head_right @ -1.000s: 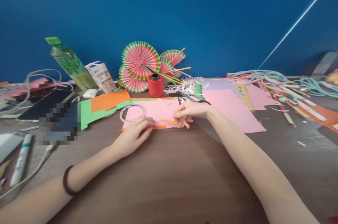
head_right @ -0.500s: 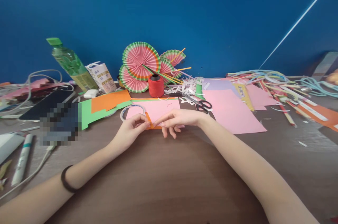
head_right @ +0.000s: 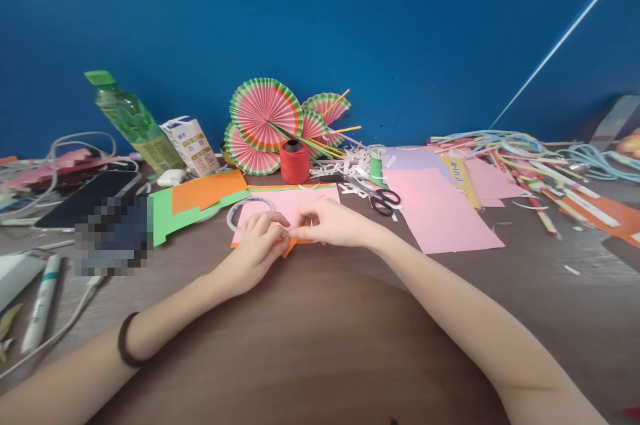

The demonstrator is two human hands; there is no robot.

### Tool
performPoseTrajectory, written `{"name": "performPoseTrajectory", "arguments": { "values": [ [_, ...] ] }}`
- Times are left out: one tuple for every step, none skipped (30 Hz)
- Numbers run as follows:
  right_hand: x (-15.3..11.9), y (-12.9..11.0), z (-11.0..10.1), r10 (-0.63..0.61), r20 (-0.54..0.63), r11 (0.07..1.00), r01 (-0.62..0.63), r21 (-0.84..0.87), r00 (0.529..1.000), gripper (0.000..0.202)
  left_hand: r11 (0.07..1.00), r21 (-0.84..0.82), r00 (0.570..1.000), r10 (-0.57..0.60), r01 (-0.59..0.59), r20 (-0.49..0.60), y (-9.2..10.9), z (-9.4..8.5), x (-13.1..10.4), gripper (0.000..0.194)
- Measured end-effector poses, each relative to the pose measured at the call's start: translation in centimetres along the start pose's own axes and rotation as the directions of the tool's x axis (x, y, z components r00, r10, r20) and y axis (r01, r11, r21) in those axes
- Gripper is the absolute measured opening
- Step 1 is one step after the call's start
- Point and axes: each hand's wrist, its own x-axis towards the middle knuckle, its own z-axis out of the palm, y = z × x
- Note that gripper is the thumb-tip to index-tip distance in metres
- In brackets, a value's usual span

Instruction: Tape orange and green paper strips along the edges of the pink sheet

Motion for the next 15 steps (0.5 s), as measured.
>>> {"name": "performPoseTrajectory", "arguments": {
  "values": [
    [0.0, 0.0, 0.0, -0.001, 0.010, 0.999, 0.001, -0.033, 1.000, 0.023, 1.000, 0.003, 1.000, -0.004, 0.004, -0.005, 0.0, 0.0, 0.0, 0.016],
    [0.0, 0.1, 0.0, 0.010, 0.017, 0.999, -0.009, -0.049, 1.000, 0.022, 1.000, -0.002, 1.000, -0.017, 0.017, -0.017, 0.0, 0.1, -0.1, 0.015],
    [0.0, 0.4, -0.1, 0.034, 0.020, 0.998, -0.033, -0.046, 0.999, 0.021, 0.999, -0.015, 0.999, -0.035, 0.035, -0.030, 0.0, 0.1, -0.1, 0.013],
    [0.1, 0.7, -0.3, 0.065, 0.021, 0.998, -0.064, -0.024, 0.998, 0.021, 0.998, -0.033, 0.998, -0.052, 0.051, -0.039, -0.1, 0.2, -0.1, 0.013],
    [0.2, 1.1, -0.5, 0.100, 0.015, 0.995, -0.100, 0.013, 0.995, 0.020, 0.996, -0.057, 0.997, -0.066, 0.063, -0.041, -0.2, 0.2, -0.1, 0.016],
    [0.3, 1.6, -0.8, 0.124, 0.009, 0.990, -0.125, 0.062, 0.992, 0.020, 0.993, -0.088, 0.996, -0.077, 0.074, -0.033, -0.3, 0.2, -0.1, 0.019],
    [0.4, 2.1, -1.1, 0.135, -0.003, 0.984, -0.134, 0.119, 0.991, 0.020, 0.989, -0.122, 0.996, -0.091, 0.088, -0.019, -0.4, 0.3, -0.1, 0.023],
    [0.6, 2.5, -1.3, 0.149, -0.010, 0.974, -0.145, 0.177, 0.989, 0.019, 0.983, -0.152, 0.994, -0.108, 0.106, -0.002, -0.4, 0.3, -0.1, 0.028],
    [0.7, 3.0, -1.6, 0.173, -0.017, 0.960, -0.165, 0.227, 0.985, 0.019, 0.977, -0.169, 0.992, -0.124, 0.126, 0.020, -0.5, 0.4, -0.2, 0.032],
    [0.7, 3.3, -1.8, 0.204, -0.028, 0.944, -0.190, 0.270, 0.978, 0.019, 0.976, -0.167, 0.990, -0.131, 0.137, 0.047, -0.5, 0.4, -0.2, 0.037],
    [0.8, 3.6, -1.9, 0.233, -0.039, 0.928, -0.210, 0.309, 0.972, 0.019, 0.981, -0.142, 0.989, -0.119, 0.130, 0.083, -0.5, 0.5, -0.2, 0.042],
    [0.8, 3.8, -2.1, 0.257, -0.049, 0.913, -0.226, 0.339, 0.965, 0.018, 0.990, -0.096, 0.988, -0.093, 0.105, 0.127, -0.5, 0.6, -0.3, 0.047],
    [0.8, 4.0, -2.2, 0.273, -0.056, 0.902, -0.235, 0.363, 0.960, 0.018, 0.997, -0.039, 0.983, -0.062, 0.069, 0.175, -0.4, 0.6, -0.3, 0.051],
    [0.8, 4.0, -2.2, 0.279, -0.056, 0.893, -0.238, 0.382, 0.959, 0.018, 0.999, 0.021, 0.975, -0.040, 0.037, 0.221, -0.2, 0.7, -0.4, 0.055],
    [0.8, 4.1, -2.3, 0.282, -0.051, 0.888, -0.240, 0.393, 0.958, 0.018, 0.997, 0.079, 0.967, -0.036, 0.016, 0.253, -0.1, 0.8, -0.5, 0.058]
  ]
}}
